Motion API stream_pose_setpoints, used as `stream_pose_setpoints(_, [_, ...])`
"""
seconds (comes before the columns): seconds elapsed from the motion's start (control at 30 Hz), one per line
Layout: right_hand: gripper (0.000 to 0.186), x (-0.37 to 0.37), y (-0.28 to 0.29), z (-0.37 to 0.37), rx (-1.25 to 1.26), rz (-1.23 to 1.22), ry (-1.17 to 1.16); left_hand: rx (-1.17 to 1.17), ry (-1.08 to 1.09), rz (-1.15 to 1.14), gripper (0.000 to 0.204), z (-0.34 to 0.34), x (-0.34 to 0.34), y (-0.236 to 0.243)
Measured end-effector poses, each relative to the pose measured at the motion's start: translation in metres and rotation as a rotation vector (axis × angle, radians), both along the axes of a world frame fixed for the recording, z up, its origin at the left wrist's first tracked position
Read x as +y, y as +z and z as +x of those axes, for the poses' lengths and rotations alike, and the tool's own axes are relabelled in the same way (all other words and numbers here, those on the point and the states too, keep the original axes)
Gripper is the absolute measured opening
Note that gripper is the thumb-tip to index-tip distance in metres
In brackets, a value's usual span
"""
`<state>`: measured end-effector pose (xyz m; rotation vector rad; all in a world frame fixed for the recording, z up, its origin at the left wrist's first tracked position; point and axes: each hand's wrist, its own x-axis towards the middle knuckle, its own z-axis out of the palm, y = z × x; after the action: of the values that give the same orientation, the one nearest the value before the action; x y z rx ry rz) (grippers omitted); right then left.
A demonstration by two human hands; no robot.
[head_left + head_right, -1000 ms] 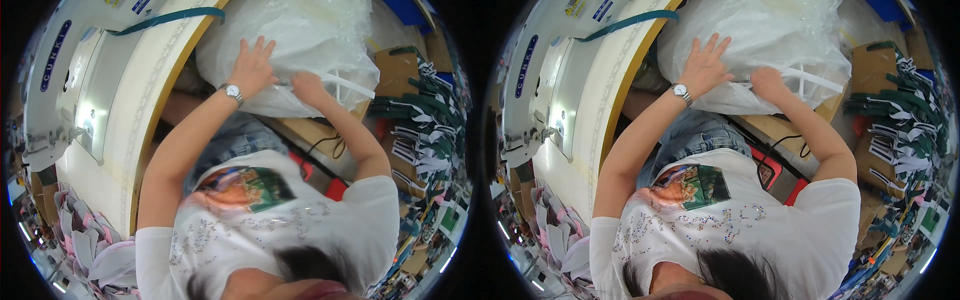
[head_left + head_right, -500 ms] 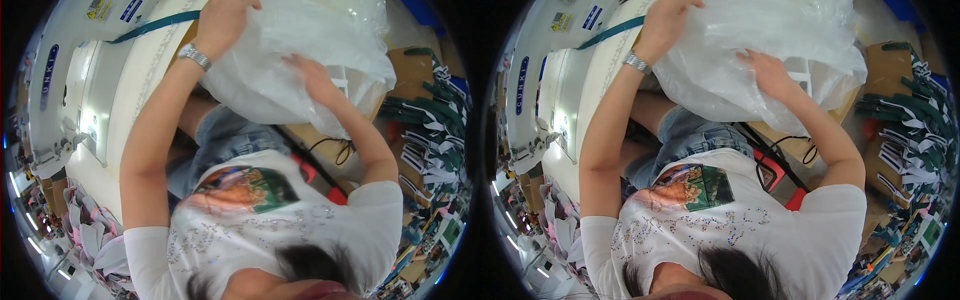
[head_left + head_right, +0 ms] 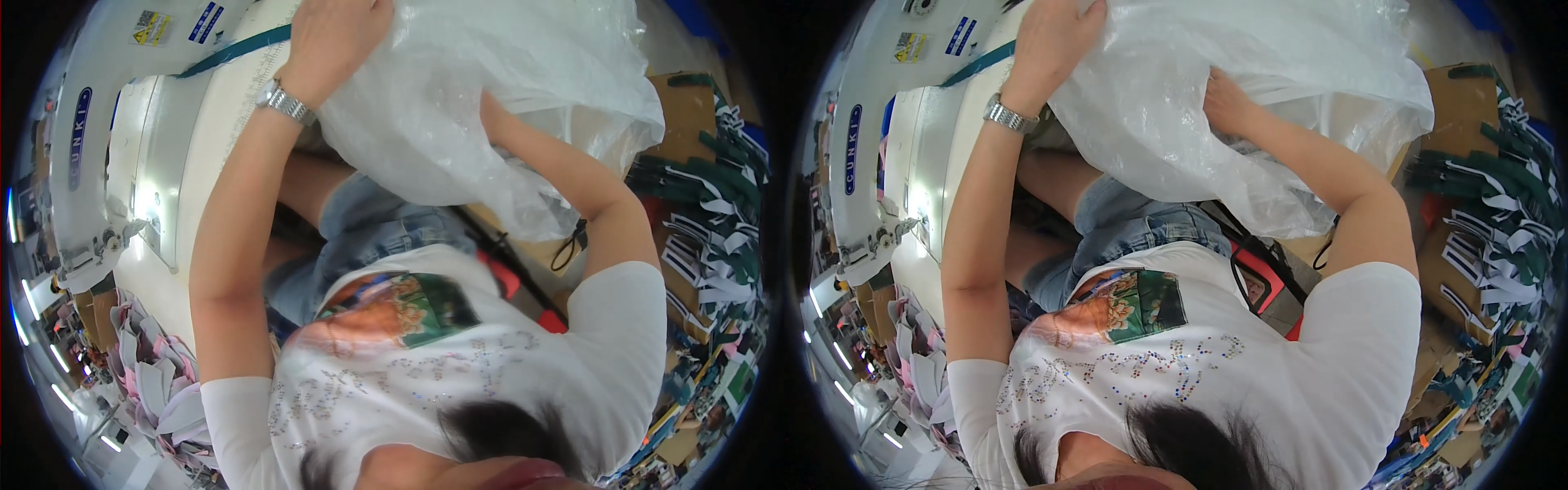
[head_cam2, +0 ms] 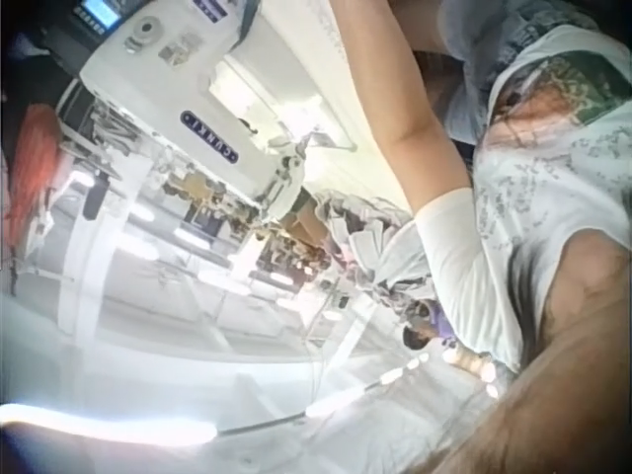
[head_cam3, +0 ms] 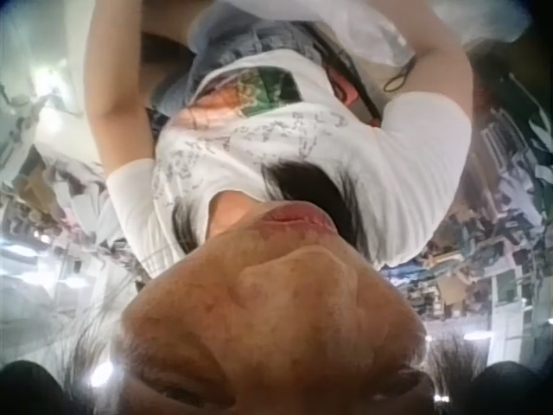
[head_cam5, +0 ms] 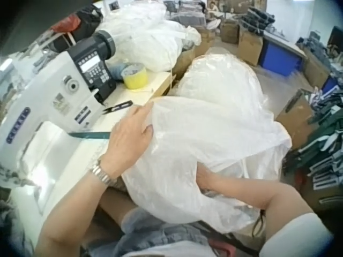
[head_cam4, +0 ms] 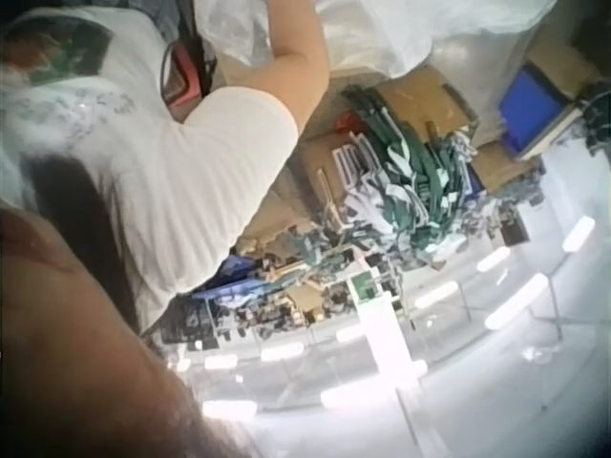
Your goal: Sewing fabric and padding strips together using an industrial sewing machine.
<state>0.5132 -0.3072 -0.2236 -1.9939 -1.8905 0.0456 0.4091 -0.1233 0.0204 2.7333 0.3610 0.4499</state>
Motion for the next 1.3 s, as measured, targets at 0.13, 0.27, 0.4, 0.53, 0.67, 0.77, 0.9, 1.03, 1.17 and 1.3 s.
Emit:
stream_pose_setpoints(0.13, [0.025, -0.006, 0.027, 0.005, 0.101, 0.299, 0.063, 0.026, 0.064, 0.057, 0.057, 0.011, 0.01, 0.004])
stream_pose_setpoints(0.27, [0.026, -0.022, 0.106, 0.01, 0.158, -0.437, -0.272, 0.034, 0.098, 0.029, 0.061, 0.009, 0.023, -0.004])
stream_pose_setpoints(0.4, [0.033, -0.046, 0.129, 0.032, 0.272, -0.407, -0.414, 0.159, 0.173, 0.074, 0.063, 0.013, 0.008, -0.011])
stream_pose_setpoints(0.53, [0.037, -0.075, 0.133, 0.045, 0.475, -0.282, -0.534, -0.197, -0.21, -0.025, 0.067, 0.004, 0.046, -0.058])
stream_pose_setpoints(0.67, [0.044, -0.114, 0.167, 0.077, 0.312, -0.363, -0.649, -0.527, -0.399, -0.14, 0.056, 0.002, 0.041, -0.059])
stream_pose_setpoints(0.77, [0.056, -0.141, 0.142, 0.111, 0.741, -0.064, -0.582, -0.012, -0.088, 0.526, 0.062, -0.004, 0.024, -0.074])
stream_pose_setpoints(0.9, [0.07, -0.146, 0.138, 0.122, 1.275, 0.099, -0.475, 0.132, -0.418, 0.467, 0.06, -0.041, -0.011, -0.124])
stream_pose_setpoints(1.03, [0.079, -0.152, 0.142, 0.122, 1.332, 0.268, -0.455, 0.377, -0.406, 0.46, 0.058, -0.063, -0.016, -0.179])
stream_pose_setpoints(1.17, [0.054, -0.151, 0.169, 0.132, 1.363, 0.319, -0.209, 0.509, -0.414, 0.345, 0.06, -0.057, -0.005, -0.176])
stream_pose_setpoints(1.3, [0.044, -0.114, 0.196, 0.115, 1.418, 0.489, 0.02, 0.479, -0.338, -0.003, 0.059, -0.049, 0.001, -0.142])
